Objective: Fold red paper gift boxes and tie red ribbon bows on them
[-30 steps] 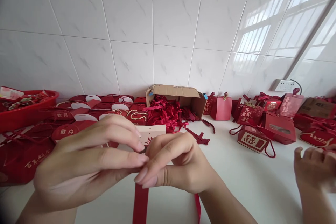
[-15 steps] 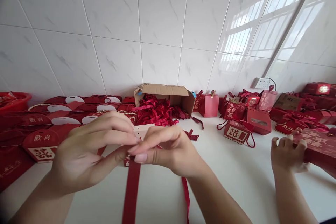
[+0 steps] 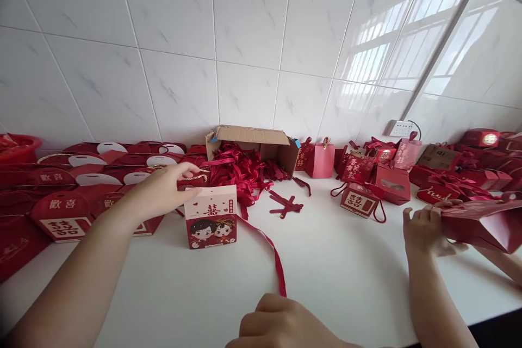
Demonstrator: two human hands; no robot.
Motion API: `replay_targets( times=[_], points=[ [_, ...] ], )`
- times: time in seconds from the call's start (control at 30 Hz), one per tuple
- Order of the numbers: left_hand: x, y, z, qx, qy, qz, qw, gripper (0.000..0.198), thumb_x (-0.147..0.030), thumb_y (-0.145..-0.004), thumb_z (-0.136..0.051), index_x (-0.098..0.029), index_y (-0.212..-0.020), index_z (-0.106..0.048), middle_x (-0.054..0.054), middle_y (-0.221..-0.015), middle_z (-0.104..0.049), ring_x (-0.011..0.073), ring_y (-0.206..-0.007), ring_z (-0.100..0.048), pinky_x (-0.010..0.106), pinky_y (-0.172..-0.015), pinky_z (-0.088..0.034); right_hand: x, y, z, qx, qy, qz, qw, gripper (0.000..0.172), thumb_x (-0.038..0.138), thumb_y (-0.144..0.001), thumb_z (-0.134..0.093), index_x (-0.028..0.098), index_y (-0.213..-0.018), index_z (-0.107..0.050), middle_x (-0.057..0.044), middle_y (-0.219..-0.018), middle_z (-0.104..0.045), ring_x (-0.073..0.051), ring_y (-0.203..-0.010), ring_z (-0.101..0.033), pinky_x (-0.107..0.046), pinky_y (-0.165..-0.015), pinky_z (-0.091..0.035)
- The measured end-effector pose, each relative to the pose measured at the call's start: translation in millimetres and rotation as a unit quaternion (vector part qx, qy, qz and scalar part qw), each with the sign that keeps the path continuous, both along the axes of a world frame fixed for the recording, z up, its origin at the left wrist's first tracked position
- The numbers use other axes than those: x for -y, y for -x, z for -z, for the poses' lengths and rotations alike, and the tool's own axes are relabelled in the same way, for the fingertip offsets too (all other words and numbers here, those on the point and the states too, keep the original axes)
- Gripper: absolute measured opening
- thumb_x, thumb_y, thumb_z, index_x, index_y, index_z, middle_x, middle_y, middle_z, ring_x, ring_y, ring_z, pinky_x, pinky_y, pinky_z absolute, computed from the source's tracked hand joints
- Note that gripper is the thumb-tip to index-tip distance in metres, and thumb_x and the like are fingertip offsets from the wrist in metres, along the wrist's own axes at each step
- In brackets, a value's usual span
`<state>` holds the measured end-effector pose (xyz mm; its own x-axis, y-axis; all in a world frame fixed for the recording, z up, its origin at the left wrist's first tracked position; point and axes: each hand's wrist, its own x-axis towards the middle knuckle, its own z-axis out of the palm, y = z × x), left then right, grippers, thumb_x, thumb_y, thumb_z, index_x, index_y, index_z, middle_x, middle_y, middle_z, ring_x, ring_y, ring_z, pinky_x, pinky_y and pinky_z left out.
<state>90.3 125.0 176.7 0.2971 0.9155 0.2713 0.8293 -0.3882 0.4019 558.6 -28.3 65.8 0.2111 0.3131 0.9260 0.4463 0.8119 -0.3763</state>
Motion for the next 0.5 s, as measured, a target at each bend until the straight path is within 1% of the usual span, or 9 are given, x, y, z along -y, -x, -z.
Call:
replay_targets(
  times=[0.03,0.1,0.2,0.3,0.37,0.4,0.47,0.5],
  points=[
    [-2,1,1.3,-0.027,0.033,-0.002,0.999,0.042,-0.045,-0.074,-0.055,-0.024,-0.111,-0.059,0.01,-0.119,-0.064,0.0315,-0.097,-0.064,0.037,-0.07,-0.05,0,-6,5.8,-0.012,0.001,0.007,1.0,0.019,0.029,-0.08,-0.062,0.043,-0.093,-0.059,0.004,-0.062,-0.035,-0.014,-0.044,-0.033,-0.025,-0.043,-0.047],
    [-5,4,3.4,-0.059,0.079,0.003,0.995,0.047,-0.047,-0.073,-0.054,-0.025,-0.114,-0.058,0.011,-0.12,-0.064,0.0321,-0.095,-0.065,0.037,-0.068,-0.05,-1,-7,10.8,-0.023,0.0,0.016,1.0,0.019,0.03,-0.079,-0.062,0.043,-0.093,-0.058,0.003,-0.062,-0.032,-0.014,-0.045,-0.031,-0.026,-0.044,-0.045],
    [-8,6,6.3,-0.072,0.101,0.025,0.992,0.06,-0.046,-0.068,-0.058,-0.025,-0.124,-0.053,0.012,-0.122,-0.063,0.0334,-0.097,-0.064,0.035,-0.067,-0.05,-2,0,7.8,0.0,-0.003,0.022,1.0,0.023,0.032,-0.076,-0.062,0.044,-0.095,-0.057,0.004,-0.062,-0.034,-0.015,-0.045,-0.034,-0.028,-0.045,-0.043],
    [-14,6,10.3,-0.082,0.114,0.032,0.99,0.07,-0.038,-0.061,-0.062,-0.025,-0.129,-0.05,0.012,-0.12,-0.064,0.0338,-0.097,-0.065,0.034,-0.066,-0.051,-3,4,3.7,0.042,-0.009,0.017,0.999,0.028,0.035,-0.076,-0.061,0.048,-0.1,-0.054,0.004,-0.063,-0.04,-0.017,-0.047,-0.039,-0.03,-0.045,-0.041],
    [-18,6,12.9,-0.064,0.129,0.04,0.989,0.07,-0.032,-0.058,-0.064,-0.025,-0.126,-0.053,0.011,-0.119,-0.065,0.0327,-0.094,-0.067,0.034,-0.066,-0.053,-4,4,1.7,0.055,-0.014,0.013,0.998,0.031,0.036,-0.076,-0.061,0.048,-0.103,-0.053,0.004,-0.064,-0.042,-0.017,-0.047,-0.039,-0.03,-0.044,-0.04],
    [-20,6,13.8,-0.039,0.135,0.047,0.989,0.069,-0.03,-0.057,-0.064,-0.025,-0.125,-0.054,0.011,-0.12,-0.064,0.0318,-0.093,-0.067,0.034,-0.066,-0.053,-4,5,0.0,0.057,-0.017,0.01,0.998,0.032,0.035,-0.077,-0.062,0.048,-0.104,-0.053,0.005,-0.065,-0.043,-0.016,-0.047,-0.039,-0.03,-0.044,-0.04],
    [-24,8,13.9,0.031,0.143,0.063,0.987,0.07,-0.028,-0.059,-0.065,-0.025,-0.127,-0.05,0.012,-0.123,-0.063,0.0298,-0.092,-0.069,0.034,-0.067,-0.055,-3,9,-6.0,0.071,-0.013,0.003,0.997,0.034,0.034,-0.078,-0.064,0.048,-0.106,-0.052,0.006,-0.065,-0.044,-0.014,-0.045,-0.038,-0.029,-0.045,-0.04],
    [-25,9,12.9,0.072,0.143,0.075,0.984,0.071,-0.028,-0.061,-0.066,-0.025,-0.13,-0.047,0.013,-0.123,-0.063,0.029,-0.092,-0.069,0.034,-0.068,-0.056,-2,12,-10.4,0.1,0.008,-0.002,0.995,0.034,0.034,-0.079,-0.064,0.048,-0.107,-0.052,0.007,-0.064,-0.045,-0.014,-0.044,-0.038,-0.03,-0.045,-0.041]
  ],
)
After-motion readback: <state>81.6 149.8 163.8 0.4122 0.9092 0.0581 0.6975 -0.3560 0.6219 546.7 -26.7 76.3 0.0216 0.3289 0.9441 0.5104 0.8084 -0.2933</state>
